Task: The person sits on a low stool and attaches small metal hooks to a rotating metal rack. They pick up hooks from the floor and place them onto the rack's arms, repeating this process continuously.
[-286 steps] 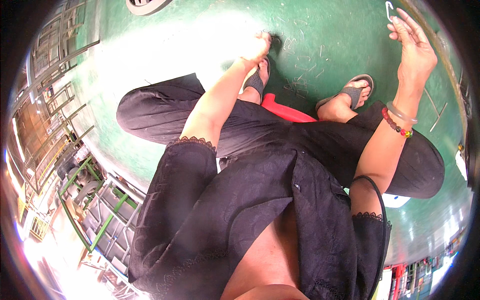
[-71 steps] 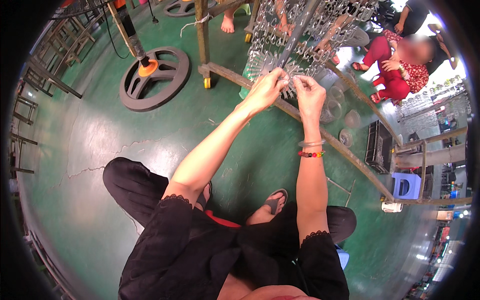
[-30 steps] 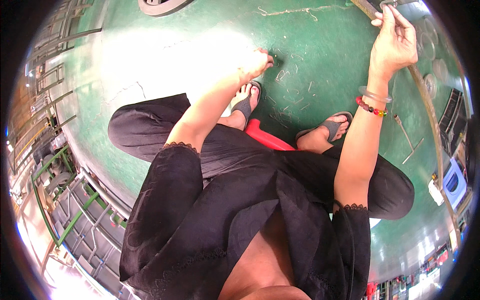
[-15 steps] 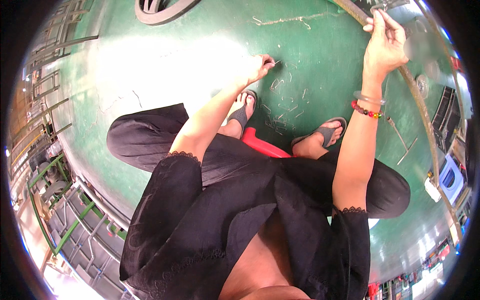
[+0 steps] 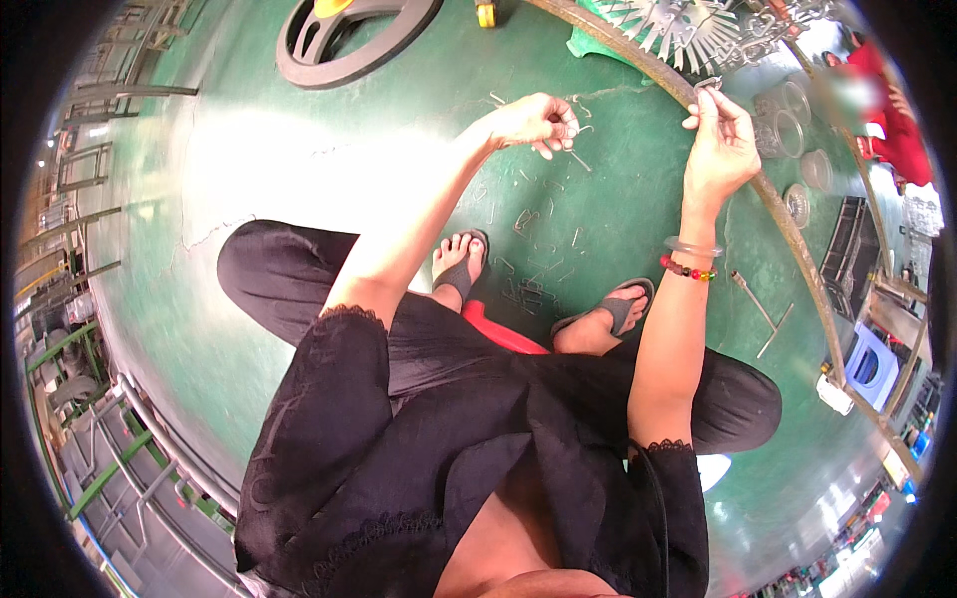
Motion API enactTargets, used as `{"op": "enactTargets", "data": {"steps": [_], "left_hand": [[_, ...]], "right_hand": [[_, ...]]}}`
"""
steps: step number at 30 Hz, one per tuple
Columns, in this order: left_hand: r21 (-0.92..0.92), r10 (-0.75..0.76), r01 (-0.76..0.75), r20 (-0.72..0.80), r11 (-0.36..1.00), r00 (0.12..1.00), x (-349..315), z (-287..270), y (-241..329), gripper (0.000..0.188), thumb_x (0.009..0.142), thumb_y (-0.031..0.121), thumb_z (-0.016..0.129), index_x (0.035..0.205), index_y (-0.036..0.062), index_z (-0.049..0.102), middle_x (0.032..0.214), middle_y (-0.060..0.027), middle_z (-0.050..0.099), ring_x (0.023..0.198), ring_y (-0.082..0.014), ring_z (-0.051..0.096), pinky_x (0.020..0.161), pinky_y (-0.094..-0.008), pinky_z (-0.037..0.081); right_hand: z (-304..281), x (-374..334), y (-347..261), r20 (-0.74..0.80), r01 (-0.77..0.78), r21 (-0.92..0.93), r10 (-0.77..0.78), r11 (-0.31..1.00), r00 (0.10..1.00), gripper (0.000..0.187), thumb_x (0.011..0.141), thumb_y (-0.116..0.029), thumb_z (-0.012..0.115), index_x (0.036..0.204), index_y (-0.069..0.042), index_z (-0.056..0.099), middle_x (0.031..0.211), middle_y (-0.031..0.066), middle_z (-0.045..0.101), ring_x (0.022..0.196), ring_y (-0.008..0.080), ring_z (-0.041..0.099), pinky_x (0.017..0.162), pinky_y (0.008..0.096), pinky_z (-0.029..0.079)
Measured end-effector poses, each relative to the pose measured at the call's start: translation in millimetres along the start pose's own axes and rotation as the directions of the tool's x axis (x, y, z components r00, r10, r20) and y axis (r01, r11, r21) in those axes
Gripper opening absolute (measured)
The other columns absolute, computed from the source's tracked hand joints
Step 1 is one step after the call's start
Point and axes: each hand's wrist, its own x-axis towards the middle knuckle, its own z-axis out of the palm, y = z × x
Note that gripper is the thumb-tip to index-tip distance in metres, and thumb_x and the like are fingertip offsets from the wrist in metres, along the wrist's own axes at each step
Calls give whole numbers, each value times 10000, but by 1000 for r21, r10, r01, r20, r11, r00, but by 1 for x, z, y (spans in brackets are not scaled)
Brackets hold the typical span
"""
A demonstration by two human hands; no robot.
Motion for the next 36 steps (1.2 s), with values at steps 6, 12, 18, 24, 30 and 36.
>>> {"op": "enactTargets", "data": {"steps": [6, 12, 18, 24, 30, 36], "left_hand": [[237, -22, 28, -26, 971, 999, 0, 9, 13, 229, 841, 94, 603, 1034, -26, 627, 832, -57, 633, 713, -140, 621, 664, -261, 560], [-138, 156, -166, -79, 976, 985, 0, 24, 42, 239, 874, 176, 619, 1047, 12, 614, 858, -37, 611, 757, -105, 586, 661, -249, 547], [-341, 279, -378, -305, 861, 911, 14, 52, 84, 218, 890, 191, 607, 1048, 40, 606, 837, -1, 575, 727, -71, 546, 626, -227, 527], [-188, 375, -465, -374, 865, 848, 37, 77, 101, 206, 891, 147, 592, 1032, -2, 610, 831, -29, 605, 628, -78, 529, 602, -240, 487], [-37, 402, -449, -384, 893, 831, 30, 77, 109, 194, 896, 152, 587, 1006, -5, 614, 798, -23, 612, 614, -71, 536, 609, -249, 476], [20, 291, -315, -441, 949, 849, 32, 72, 105, 198, 908, 179, 574, 999, 5, 602, 768, -16, 573, 669, -77, 540, 607, -245, 510]], "right_hand": [[-7, -5, 1, 4, 7, -40, -7, 999, 1000, 96, 811, 27, 649, 899, 62, 635, 812, 87, 653, 659, 99, 606, 549, 207, 507], [-8, -5, -4, 3, 6, -110, -5, 994, 1000, 93, 803, 15, 661, 890, 41, 646, 796, 77, 652, 647, 88, 591, 552, 204, 494], [0, -6, -8, 74, -100, -35, 103, 994, 992, 79, 813, 9, 655, 888, 36, 648, 753, 50, 641, 598, 53, 558, 510, 184, 449], [-12, -3, -10, 61, -142, -22, 143, 990, 988, 85, 819, 0, 655, 887, 46, 633, 745, 52, 638, 587, 53, 550, 477, 180, 428], [-14, -3, -12, 48, -161, -36, 162, 986, 986, 88, 822, 8, 644, 896, 38, 608, 759, 51, 637, 584, 54, 544, 472, 181, 420], [-27, 6, -12, 229, -299, 126, 265, 946, 936, 100, 826, 17, 631, 919, 45, 611, 792, 84, 637, 608, 85, 556, 494, 199, 431]]}}
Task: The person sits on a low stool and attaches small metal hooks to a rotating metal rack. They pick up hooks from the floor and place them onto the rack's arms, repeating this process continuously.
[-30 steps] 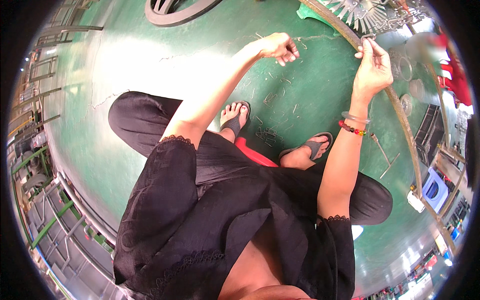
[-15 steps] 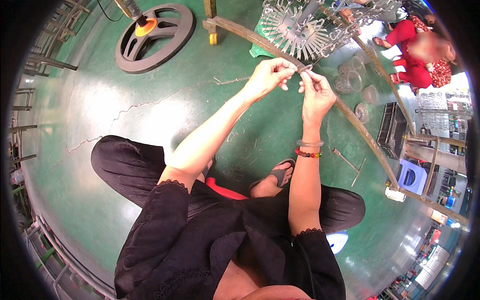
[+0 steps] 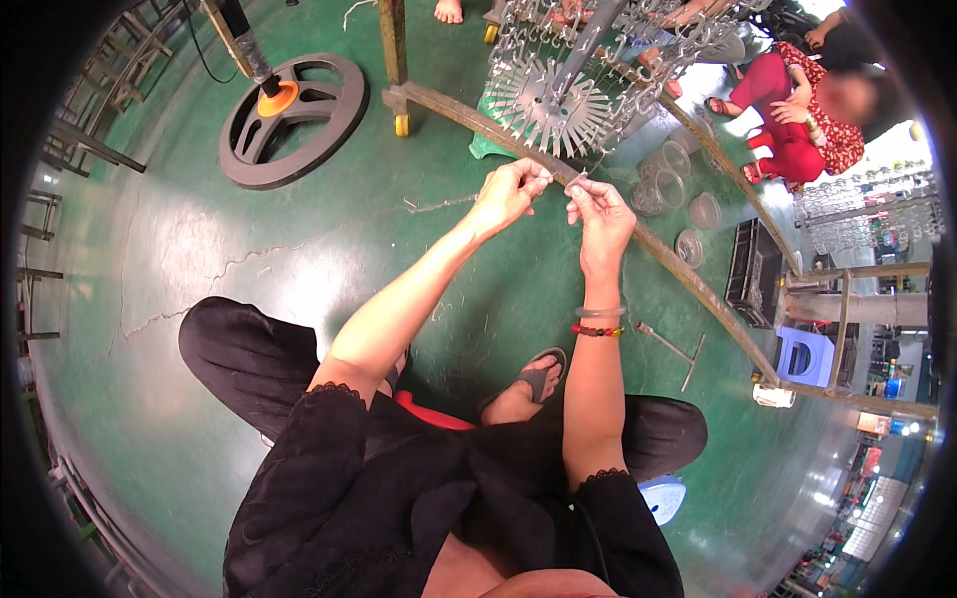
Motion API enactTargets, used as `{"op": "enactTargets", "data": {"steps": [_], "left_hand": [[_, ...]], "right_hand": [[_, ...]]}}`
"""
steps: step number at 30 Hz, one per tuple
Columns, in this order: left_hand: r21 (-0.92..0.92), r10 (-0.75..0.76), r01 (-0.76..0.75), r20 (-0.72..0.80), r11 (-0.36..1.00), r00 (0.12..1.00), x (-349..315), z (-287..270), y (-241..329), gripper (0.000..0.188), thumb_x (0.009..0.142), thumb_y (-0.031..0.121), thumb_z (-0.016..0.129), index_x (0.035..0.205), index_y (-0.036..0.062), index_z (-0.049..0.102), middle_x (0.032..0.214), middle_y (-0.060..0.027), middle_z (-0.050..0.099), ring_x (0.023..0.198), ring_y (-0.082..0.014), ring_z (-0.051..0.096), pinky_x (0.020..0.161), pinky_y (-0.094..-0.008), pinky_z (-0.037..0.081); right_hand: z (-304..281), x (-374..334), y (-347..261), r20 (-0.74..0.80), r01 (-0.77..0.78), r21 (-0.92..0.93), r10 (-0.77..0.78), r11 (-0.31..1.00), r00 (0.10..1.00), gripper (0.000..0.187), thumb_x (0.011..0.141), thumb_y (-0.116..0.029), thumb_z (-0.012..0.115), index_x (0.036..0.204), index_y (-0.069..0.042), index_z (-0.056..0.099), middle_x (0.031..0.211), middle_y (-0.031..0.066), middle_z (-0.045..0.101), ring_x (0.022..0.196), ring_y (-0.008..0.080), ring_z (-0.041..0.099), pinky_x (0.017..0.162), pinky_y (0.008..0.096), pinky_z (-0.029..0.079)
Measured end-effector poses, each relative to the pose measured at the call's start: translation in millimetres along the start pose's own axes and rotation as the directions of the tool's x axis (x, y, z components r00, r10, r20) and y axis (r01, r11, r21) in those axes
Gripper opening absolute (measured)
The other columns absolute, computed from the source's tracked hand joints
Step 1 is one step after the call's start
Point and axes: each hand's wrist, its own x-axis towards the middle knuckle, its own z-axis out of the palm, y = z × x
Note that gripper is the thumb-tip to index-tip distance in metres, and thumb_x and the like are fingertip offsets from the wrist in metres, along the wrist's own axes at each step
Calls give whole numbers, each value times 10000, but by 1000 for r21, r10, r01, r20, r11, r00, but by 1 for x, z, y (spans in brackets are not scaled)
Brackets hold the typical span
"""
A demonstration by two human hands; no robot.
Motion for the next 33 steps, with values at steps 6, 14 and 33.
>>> {"op": "enactTargets", "data": {"steps": [6, 14, 33], "left_hand": [[-431, 100, -63, 64, 900, 993, -16, -1, 19, 220, 919, 175, 560, 1068, 15, 584, 872, -12, 558, 726, -77, 526, 601, -221, 502], [-424, 72, 11, 178, 906, 981, -19, 5, 14, 331, 928, 188, 551, 1191, -12, 561, 914, -25, 634, 751, -66, 562, 681, -218, 489], [-192, 265, -310, -228, 931, 937, -17, 27, 6, 227, 888, 149, 601, 1024, -28, 638, 883, -59, 598, 707, -97, 579, 630, -248, 489]], "right_hand": [[-18, 5, 3, 221, -321, 292, 263, 901, 939, 165, 839, 4, 615, 1000, 32, 591, 854, 107, 631, 650, 119, 559, 525, 215, 429], [-13, 9, 7, 281, -412, 379, 321, 828, 904, 271, 838, 31, 601, 1049, -43, 449, 841, 101, 601, 640, 131, 540, 507, 217, 418], [27, -16, -10, -110, 93, -116, -106, 989, 988, 71, 863, 3, 587, 918, 42, 610, 801, 46, 621, 648, 78, 562, 517, 205, 445]]}}
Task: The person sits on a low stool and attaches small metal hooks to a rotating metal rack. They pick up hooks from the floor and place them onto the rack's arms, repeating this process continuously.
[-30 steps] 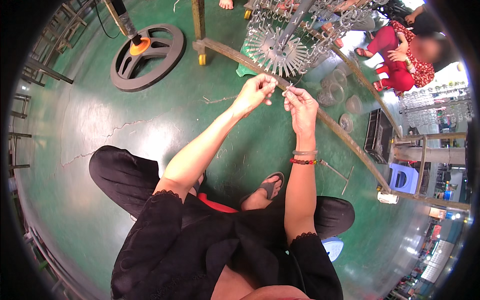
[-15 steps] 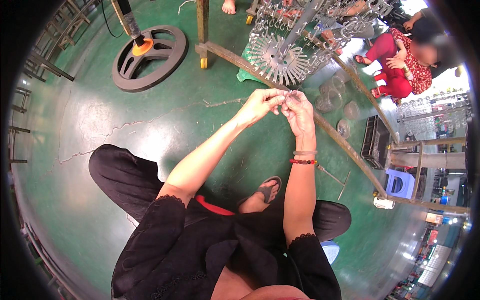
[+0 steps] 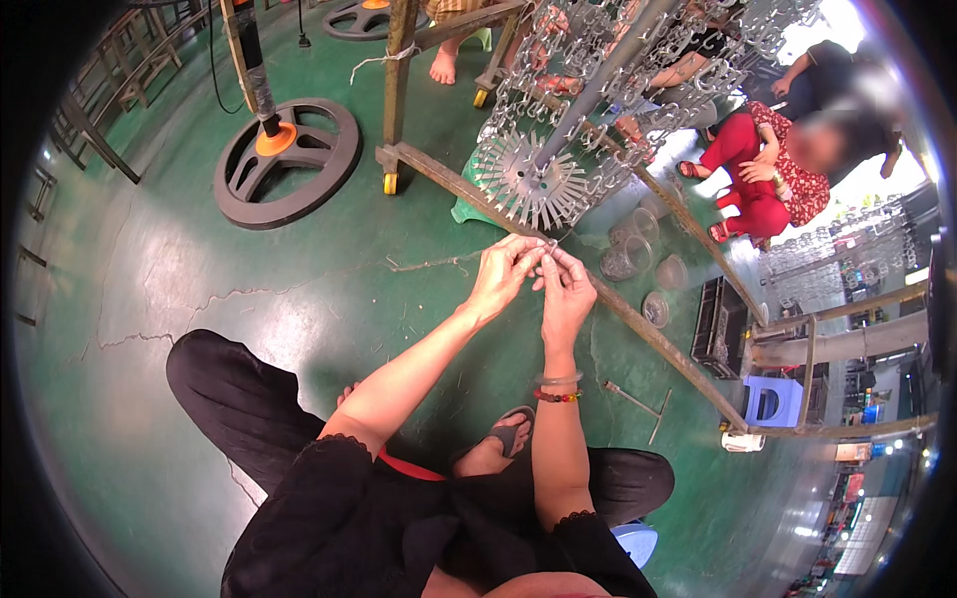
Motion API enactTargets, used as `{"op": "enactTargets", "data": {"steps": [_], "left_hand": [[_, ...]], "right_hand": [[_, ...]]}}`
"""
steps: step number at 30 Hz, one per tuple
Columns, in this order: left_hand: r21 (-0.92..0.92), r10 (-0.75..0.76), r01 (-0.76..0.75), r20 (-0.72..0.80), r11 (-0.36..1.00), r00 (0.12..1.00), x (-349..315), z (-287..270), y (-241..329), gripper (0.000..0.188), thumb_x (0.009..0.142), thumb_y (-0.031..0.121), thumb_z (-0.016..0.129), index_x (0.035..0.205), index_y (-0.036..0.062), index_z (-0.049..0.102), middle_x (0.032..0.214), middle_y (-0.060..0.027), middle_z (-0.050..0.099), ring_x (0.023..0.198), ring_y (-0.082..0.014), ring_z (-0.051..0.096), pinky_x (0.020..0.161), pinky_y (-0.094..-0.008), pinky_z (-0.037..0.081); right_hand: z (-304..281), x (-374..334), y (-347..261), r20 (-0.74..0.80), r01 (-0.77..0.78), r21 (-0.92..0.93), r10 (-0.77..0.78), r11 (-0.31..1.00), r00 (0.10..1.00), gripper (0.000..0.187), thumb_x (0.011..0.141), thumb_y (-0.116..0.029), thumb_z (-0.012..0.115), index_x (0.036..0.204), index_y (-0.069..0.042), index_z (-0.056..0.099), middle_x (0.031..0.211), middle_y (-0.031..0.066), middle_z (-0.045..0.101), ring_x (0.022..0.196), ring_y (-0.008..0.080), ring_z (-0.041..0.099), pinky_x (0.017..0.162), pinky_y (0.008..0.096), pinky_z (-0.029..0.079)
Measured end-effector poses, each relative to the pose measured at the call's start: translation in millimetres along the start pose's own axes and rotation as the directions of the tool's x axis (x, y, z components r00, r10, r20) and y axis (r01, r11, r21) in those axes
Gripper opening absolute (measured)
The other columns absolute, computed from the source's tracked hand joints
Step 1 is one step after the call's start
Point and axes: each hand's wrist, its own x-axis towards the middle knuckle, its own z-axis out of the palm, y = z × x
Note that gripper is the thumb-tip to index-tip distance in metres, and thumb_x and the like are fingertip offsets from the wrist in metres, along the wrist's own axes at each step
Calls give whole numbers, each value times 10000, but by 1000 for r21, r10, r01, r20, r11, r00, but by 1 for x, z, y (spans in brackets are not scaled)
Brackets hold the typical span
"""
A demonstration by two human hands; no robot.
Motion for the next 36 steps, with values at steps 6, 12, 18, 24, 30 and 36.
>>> {"op": "enactTargets", "data": {"steps": [6, 12, 18, 24, 30, 36], "left_hand": [[-70, -27, 21, -83, 997, 996, -4, 3, -6, 208, 895, 126, 577, 1030, -26, 619, 872, -63, 603, 673, -103, 565, 607, -250, 464], [36, 12, -8, -110, 999, 994, -7, -2, 4, 190, 907, 110, 546, 1040, -17, 595, 872, -57, 619, 694, -103, 570, 605, -258, 473], [-79, -54, 40, -184, 996, 981, 3, -13, -7, 160, 925, 127, 525, 1009, 8, 593, 845, -30, 602, 687, -92, 548, 605, -249, 488], [53, -133, 138, -97, 989, 986, 12, -11, 2, 140, 915, 118, 535, 995, 17, 589, 707, -13, 554, 609, -70, 495, 555, -239, 467], [84, -104, 101, 30, 991, 994, 14, -2, 12, 157, 910, 116, 536, 974, -9, 605, 697, -30, 580, 603, -79, 519, 544, -257, 464], [81, -93, 88, 55, 993, 994, 6, -6, 6, 135, 899, 90, 543, 956, -17, 604, 744, -46, 615, 625, -92, 553, 582, -255, 473]], "right_hand": [[-9, 11, 8, 6, 22, -292, -21, 956, 1000, 89, 865, -8, 580, 933, 46, 603, 741, 50, 624, 590, 67, 561, 492, 201, 445], [-8, 24, 23, -8, 95, -353, -105, 931, 994, 55, 839, -27, 579, 862, 19, 597, 756, 92, 615, 600, 147, 600, 562, 285, 473], [0, 30, 20, 45, 34, -276, -23, 961, 999, 78, 871, -41, 554, 906, 17, 593, 713, 41, 611, 573, 77, 551, 505, 215, 445], [-2, 22, 15, 115, -30, -156, 48, 987, 992, 59, 865, -10, 560, 903, 26, 588, 754, 65, 626, 584, 88, 569, 490, 206, 460], [-5, 26, 13, 101, -23, -150, 38, 988, 994, 33, 866, 5, 558, 852, 31, 571, 728, 65, 627, 579, 85, 572, 482, 207, 460], [-9, 24, 9, 111, -11, -217, 36, 976, 993, 25, 864, 17, 548, 859, 37, 561, 744, 75, 632, 588, 95, 588, 484, 215, 473]]}}
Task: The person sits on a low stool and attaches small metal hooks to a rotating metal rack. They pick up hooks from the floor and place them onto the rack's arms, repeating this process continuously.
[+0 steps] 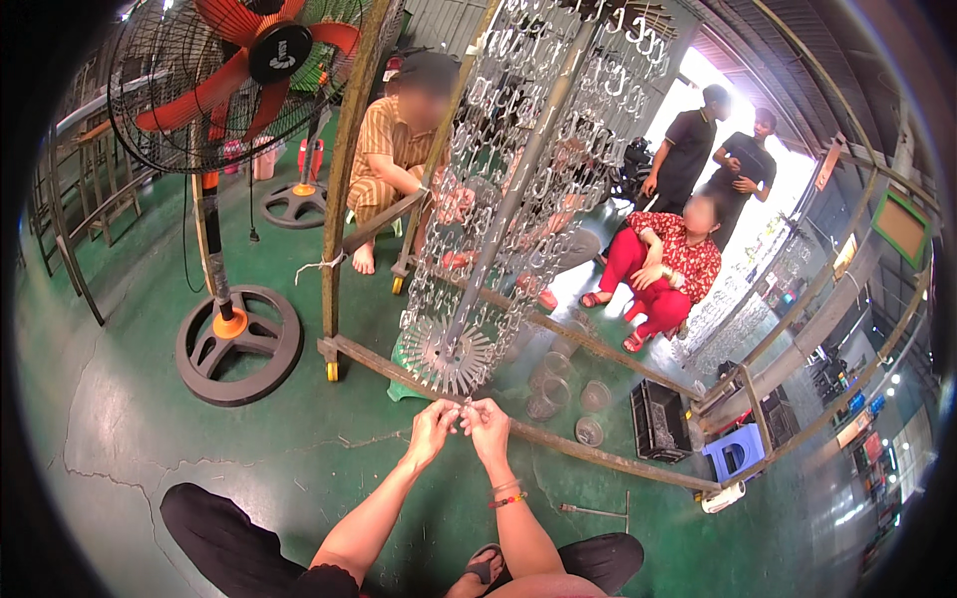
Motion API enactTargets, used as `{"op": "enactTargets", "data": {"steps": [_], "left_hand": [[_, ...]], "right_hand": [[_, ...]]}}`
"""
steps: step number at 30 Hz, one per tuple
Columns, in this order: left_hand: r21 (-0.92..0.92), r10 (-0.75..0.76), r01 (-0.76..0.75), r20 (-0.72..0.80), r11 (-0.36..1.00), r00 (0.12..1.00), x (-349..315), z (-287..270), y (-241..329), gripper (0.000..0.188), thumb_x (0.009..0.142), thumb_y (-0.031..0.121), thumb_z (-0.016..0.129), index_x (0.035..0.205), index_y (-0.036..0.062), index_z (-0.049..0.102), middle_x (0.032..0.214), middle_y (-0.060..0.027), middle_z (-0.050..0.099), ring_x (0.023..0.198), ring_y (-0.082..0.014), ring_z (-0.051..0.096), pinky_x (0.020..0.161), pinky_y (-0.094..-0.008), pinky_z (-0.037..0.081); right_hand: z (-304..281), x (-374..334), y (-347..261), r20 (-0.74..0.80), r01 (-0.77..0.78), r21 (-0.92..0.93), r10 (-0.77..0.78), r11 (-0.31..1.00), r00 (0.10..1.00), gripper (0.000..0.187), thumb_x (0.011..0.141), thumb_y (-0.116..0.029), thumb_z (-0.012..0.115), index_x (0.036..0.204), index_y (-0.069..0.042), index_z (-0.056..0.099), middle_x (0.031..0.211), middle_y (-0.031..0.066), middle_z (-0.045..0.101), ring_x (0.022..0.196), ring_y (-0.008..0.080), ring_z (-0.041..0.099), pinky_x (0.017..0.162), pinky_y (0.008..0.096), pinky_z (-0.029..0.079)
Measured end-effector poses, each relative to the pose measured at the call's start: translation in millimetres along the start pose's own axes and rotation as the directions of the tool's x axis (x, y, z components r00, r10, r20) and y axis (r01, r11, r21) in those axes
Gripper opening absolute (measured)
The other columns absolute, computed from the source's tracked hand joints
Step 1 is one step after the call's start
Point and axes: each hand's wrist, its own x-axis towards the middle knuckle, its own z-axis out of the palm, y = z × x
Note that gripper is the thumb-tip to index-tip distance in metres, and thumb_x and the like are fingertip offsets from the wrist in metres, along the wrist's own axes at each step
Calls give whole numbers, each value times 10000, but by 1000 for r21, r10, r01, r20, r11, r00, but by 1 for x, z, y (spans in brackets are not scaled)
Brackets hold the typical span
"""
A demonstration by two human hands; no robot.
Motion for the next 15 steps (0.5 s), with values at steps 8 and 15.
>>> {"op": "enactTargets", "data": {"steps": [8, 15], "left_hand": [[47, -29, 23, 122, 999, 992, -17, -2, -26, 209, 919, 178, 527, 1004, 3, 602, 813, -56, 637, 669, -103, 590, 650, -279, 487], [-188, 285, -239, 269, 952, 920, 34, -8, -10, 204, 939, 170, 474, 1005, 18, 593, 757, -30, 570, 615, -112, 526, 562, -266, 450]], "right_hand": [[-13, -9, 8, 70, -2, -89, 8, 996, 998, 23, 849, 4, 561, 840, 14, 580, 722, 63, 630, 576, 93, 581, 477, 221, 465], [-31, 46, -40, 443, 282, -168, -184, 944, 878, 78, 808, -44, 605, 812, 4, 666, 690, 58, 624, 544, 109, 576, 464, 247, 465]]}}
